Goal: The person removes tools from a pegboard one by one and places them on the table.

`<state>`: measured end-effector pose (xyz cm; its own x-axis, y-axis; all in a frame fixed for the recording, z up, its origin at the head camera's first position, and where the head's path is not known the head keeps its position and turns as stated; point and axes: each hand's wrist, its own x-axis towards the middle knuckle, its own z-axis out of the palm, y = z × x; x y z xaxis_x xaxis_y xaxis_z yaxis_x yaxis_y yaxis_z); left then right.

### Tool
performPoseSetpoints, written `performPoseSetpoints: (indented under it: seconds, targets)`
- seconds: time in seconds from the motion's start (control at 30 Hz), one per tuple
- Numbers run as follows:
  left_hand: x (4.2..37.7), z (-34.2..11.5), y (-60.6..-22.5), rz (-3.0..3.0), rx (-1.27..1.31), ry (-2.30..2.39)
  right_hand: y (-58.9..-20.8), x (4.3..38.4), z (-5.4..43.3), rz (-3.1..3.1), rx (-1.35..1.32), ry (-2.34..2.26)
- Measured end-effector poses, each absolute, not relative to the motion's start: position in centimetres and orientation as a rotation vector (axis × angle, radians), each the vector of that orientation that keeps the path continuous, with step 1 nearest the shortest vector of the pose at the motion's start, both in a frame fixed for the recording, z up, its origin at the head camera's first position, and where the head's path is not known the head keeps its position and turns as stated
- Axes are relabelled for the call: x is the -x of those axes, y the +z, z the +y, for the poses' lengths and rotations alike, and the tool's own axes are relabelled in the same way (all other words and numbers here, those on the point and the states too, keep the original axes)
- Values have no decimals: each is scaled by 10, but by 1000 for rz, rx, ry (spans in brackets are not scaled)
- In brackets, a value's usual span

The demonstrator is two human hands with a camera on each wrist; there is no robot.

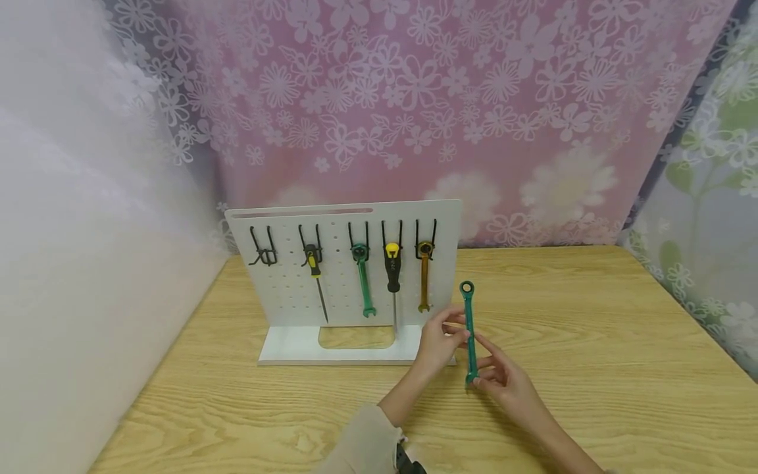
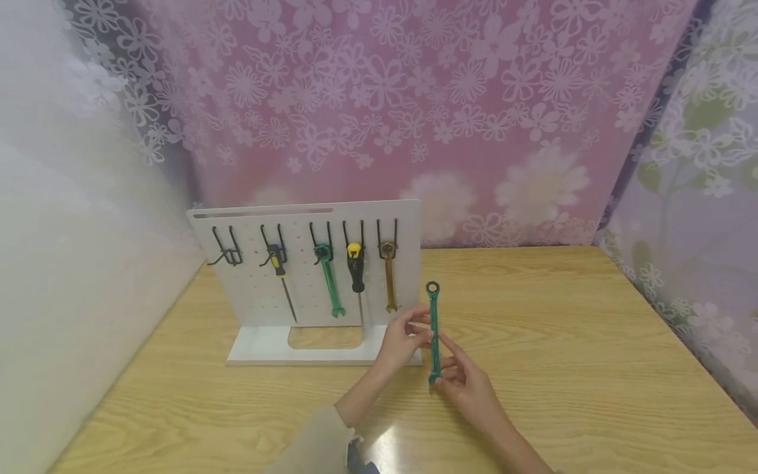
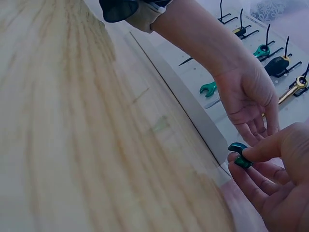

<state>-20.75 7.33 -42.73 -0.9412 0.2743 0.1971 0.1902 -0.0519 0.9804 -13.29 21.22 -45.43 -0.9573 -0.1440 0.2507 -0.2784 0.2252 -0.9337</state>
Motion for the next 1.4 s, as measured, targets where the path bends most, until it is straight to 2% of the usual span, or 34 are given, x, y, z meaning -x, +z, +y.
performPoseSetpoints:
  seconds: [0.23,0.73,1.4]
  targets:
    - [215,76,-442,2055,-411,2196,-460,134,213,-2419,-385,1884]
    - [221,75,-453,2020,-361,2158,-456,132,213,-2468,-358,1879]
    - [220,79,-454,2120,-238,1986,-453,131,212,-2642,-67,1844]
